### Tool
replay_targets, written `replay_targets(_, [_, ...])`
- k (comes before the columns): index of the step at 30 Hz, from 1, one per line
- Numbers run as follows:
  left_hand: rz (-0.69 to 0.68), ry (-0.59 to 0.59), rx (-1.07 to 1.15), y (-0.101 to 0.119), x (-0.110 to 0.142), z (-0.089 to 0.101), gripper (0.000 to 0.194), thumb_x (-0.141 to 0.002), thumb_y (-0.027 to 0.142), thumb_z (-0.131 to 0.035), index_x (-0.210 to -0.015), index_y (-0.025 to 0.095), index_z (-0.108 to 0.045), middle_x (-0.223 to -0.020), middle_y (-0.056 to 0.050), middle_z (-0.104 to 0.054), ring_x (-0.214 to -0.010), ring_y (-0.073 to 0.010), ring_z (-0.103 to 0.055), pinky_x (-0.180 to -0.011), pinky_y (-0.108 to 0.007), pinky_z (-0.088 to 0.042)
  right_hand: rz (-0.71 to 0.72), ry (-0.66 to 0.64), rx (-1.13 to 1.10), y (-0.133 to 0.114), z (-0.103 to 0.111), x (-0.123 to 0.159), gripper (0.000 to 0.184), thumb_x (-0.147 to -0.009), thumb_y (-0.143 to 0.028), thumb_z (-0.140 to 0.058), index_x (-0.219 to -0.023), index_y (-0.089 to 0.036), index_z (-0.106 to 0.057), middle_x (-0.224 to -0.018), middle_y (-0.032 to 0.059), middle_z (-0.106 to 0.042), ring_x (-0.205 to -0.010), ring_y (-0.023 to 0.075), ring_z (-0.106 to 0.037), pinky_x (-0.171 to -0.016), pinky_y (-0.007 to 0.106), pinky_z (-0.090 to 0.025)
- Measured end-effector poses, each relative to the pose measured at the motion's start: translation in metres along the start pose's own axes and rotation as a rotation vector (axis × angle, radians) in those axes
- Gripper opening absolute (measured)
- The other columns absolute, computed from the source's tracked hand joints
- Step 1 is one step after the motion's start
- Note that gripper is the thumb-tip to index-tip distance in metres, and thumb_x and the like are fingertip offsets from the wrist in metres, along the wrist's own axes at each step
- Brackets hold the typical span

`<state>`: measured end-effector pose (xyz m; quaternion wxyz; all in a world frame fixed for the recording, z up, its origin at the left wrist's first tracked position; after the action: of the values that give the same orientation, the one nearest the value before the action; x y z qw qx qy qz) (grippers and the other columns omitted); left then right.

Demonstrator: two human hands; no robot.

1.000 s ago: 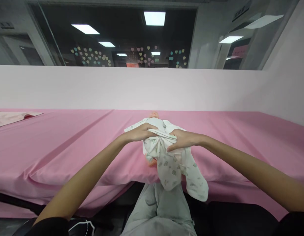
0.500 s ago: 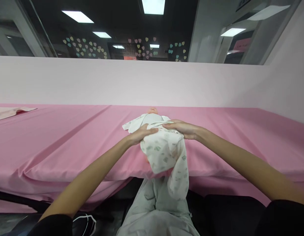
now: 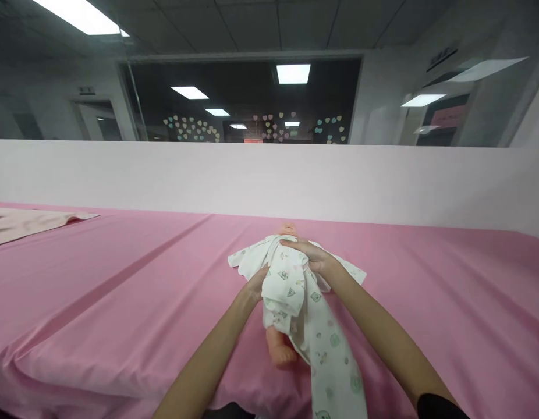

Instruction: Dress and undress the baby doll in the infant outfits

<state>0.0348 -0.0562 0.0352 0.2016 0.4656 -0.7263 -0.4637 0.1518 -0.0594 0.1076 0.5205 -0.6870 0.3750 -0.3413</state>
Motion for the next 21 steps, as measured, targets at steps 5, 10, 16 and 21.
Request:
replay_targets(5, [-0.014, 0.125, 0.291, -0.003, 0.000, 0.013, 0.020, -0.085, 0.020, -0.048, -0.090, 0.011, -0.065, -0.076, -0.006, -0.070, -0.073, -0.0174, -0.066, -0.077, -0.029, -0.050, 0.068, -0.096, 0.202, 0.016, 0.005, -0.012, 0.031, -0.060, -0.023, -0.078, -0.086, -0.016, -0.062, -0.080, 0.0025, -0.067, -0.074, 0.0155, -0.064, -0.064, 0.023, -0.052])
replay_targets(10, [0.027, 0.016, 0.179, -0.009, 0.003, 0.008, 0.035, -0.074, 0.027, -0.065, -0.105, 0.011, -0.063, -0.091, -0.010, -0.070, -0.086, -0.0234, -0.065, -0.081, -0.034, -0.051, 0.065, 0.051, 0.154, 0.025, 0.023, -0.019, 0.036, -0.059, -0.022, -0.078, -0.089, -0.017, -0.061, -0.079, 0.0026, -0.067, -0.071, 0.0166, -0.064, -0.060, 0.026, -0.054])
replay_targets(16, [-0.056, 0.074, 0.004, -0.006, 0.001, 0.009, 0.037, -0.075, 0.025, -0.066, -0.109, 0.011, -0.061, -0.099, -0.011, -0.068, -0.090, -0.0232, -0.065, -0.080, -0.032, -0.052, 0.059, 0.038, 0.046, 0.020, 0.015, -0.012, 0.018, -0.067, -0.024, -0.072, -0.075, -0.015, -0.059, -0.064, -0.0009, -0.062, -0.057, 0.0108, -0.059, -0.054, 0.021, -0.050])
replay_targets(21, [-0.025, 0.066, -0.012, -0.001, 0.001, 0.009, 0.037, -0.079, 0.029, -0.062, -0.111, 0.012, -0.059, -0.095, -0.011, -0.069, -0.089, -0.0233, -0.065, -0.083, -0.034, -0.051, -0.041, -0.255, 0.390, 0.018, 0.012, 0.002, 0.023, -0.067, -0.036, -0.072, -0.067, -0.016, -0.059, -0.054, -0.0030, -0.058, -0.053, 0.0095, -0.054, -0.049, 0.019, -0.045])
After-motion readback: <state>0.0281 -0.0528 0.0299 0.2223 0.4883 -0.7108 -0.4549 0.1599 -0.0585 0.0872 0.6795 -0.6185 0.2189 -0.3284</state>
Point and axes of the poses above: each hand's wrist, its own x-axis away from the middle knuckle, its own z-axis out of the back of the hand, y = z × x, the point moved 3 cm from there along -x, towards the middle knuckle
